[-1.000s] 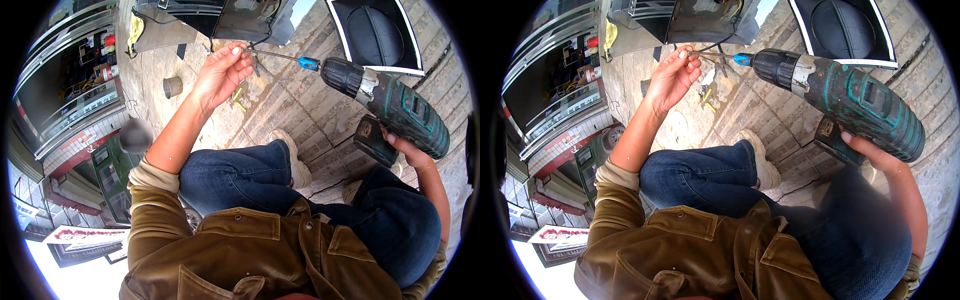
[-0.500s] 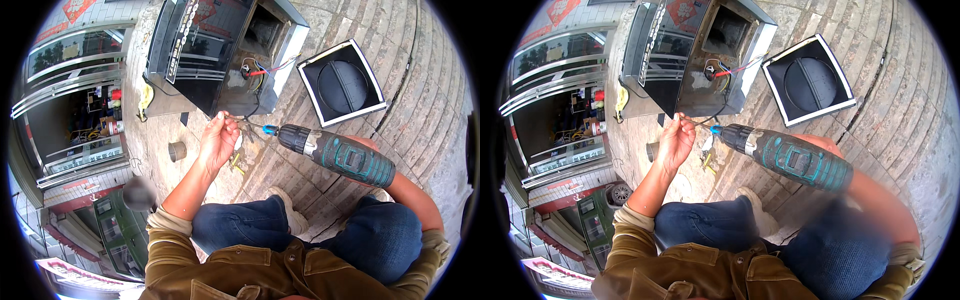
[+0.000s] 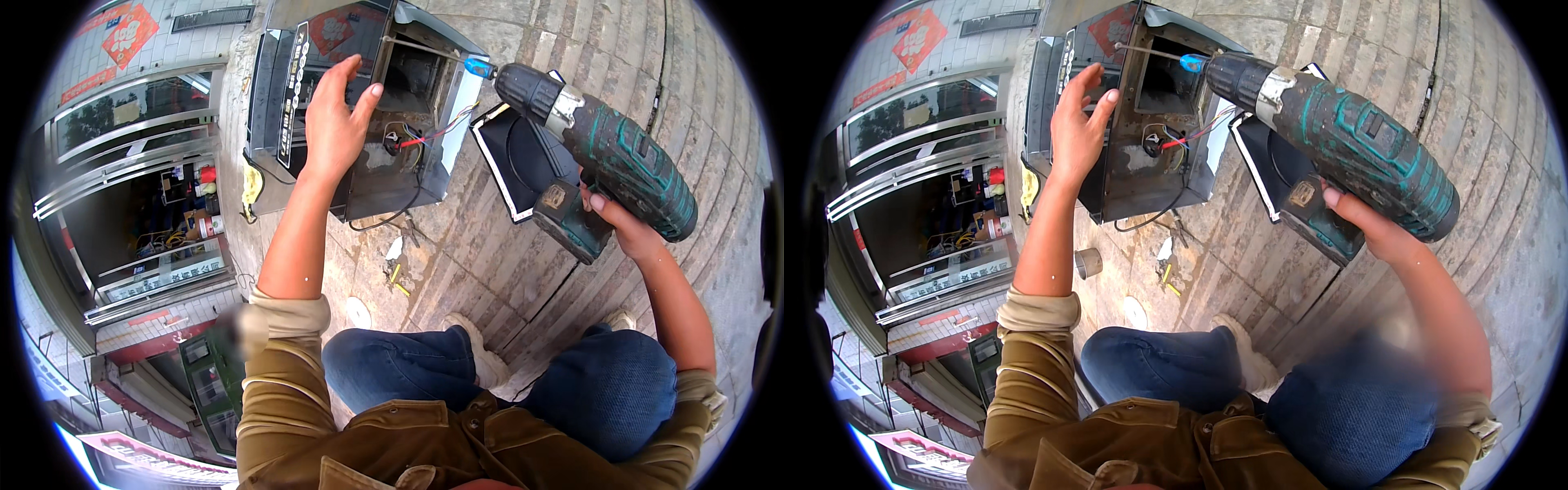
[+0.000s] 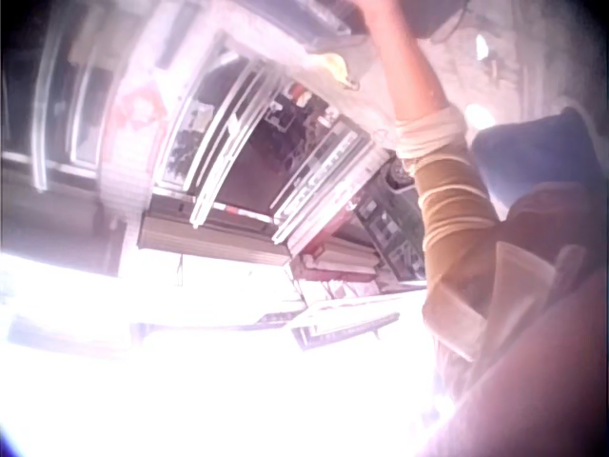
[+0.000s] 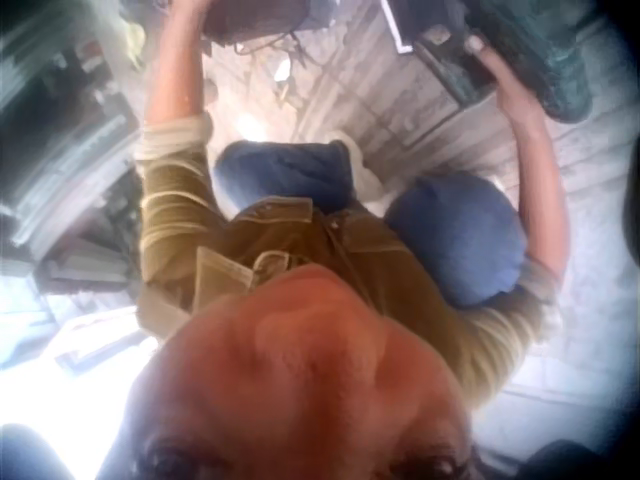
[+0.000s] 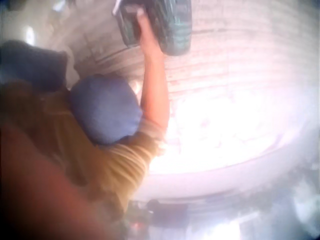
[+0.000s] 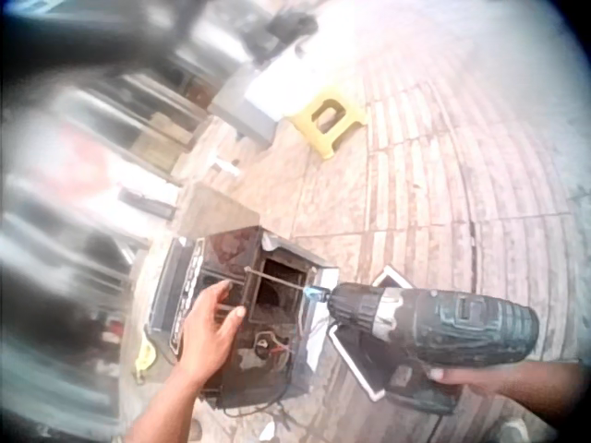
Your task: The person assembles a black rectangular sign by attaching a metal frame and securing it with screws. They use a cordless drill to fasten the frame and then install a speaker into a cutout on the back of the sign.
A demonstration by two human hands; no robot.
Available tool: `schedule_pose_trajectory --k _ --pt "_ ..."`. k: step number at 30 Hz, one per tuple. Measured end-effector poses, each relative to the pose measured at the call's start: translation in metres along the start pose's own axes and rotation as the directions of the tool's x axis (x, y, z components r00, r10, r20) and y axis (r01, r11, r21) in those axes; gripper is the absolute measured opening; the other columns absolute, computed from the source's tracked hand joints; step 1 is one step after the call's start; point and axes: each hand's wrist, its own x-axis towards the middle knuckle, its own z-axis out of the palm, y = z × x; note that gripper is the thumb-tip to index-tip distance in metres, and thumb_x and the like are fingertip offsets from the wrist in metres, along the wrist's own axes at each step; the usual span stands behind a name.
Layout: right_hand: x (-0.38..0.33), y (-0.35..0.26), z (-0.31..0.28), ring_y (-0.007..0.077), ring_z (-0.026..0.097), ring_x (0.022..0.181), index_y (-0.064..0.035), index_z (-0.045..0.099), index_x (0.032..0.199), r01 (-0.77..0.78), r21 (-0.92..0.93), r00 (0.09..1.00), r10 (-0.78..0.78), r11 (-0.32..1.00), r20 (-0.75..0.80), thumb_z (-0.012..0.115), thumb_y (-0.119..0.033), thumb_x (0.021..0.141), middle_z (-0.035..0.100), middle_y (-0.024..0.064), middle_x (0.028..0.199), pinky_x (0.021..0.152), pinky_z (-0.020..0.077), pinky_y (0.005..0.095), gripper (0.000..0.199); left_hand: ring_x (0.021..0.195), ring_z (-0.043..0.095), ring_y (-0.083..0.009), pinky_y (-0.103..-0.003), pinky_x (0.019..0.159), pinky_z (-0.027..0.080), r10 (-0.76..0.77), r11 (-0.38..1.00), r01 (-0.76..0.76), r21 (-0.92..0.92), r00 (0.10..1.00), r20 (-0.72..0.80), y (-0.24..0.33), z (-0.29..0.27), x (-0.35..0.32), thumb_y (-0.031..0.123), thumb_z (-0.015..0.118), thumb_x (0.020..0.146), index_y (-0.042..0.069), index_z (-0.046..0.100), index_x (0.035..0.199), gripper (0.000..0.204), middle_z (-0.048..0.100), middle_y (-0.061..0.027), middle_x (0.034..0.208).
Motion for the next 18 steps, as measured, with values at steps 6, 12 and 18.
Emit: schedule_pose_trajectory --k 6,12,18 --pt "0.044 -0.008 0.002 0.0134 0.052 0.076 -0.0001 0.057 0.108 0.1 0.125 0.995 -0.097 0.987 -0.036 0.062 -0.019 0.08 0.057 0.0051 0.09 0.073 0.0417 0.0278 0.034 0.131 0.039 -0.0317 -0.038 0.107 0.033 0.252 0.945 -0.248 0.213 0.968 0.006 -0.029 0.047 0.096 0.025 0.065 0.084 0.005 0.04 0.137 0.062 0.044 -0.0161 0.138" --pt "0.06 0.007 -0.003 0.0139 0.051 0.075 -0.0002 0.055 0.108 0.024 0.144 0.999 -0.016 0.989 -0.052 0.062 -0.022 0.079 0.055 0.0057 0.09 0.073 0.0408 0.028 0.037 0.137 0.029 -0.0349 -0.04 0.115 0.021 0.152 0.986 -0.158 0.052 0.982 0.109 -0.052 0.076 0.117 0.018 0.065 0.077 0.003 0.03 0.143 0.076 0.035 -0.0206 0.144" --pt "0.077 0.001 0.001 0.0133 0.051 0.076 -0.0007 0.056 0.108 0.007 0.112 0.999 -0.003 0.994 -0.035 0.061 -0.019 0.08 0.057 0.0049 0.088 0.073 0.0406 0.027 0.034 0.137 0.03 -0.0345 -0.039 0.115 0.022 0.18 0.982 -0.173 -0.072 0.979 0.099 -0.05 0.074 0.117 0.001 0.052 0.065 0.003 0.037 0.139 0.076 0.038 -0.0208 0.142"
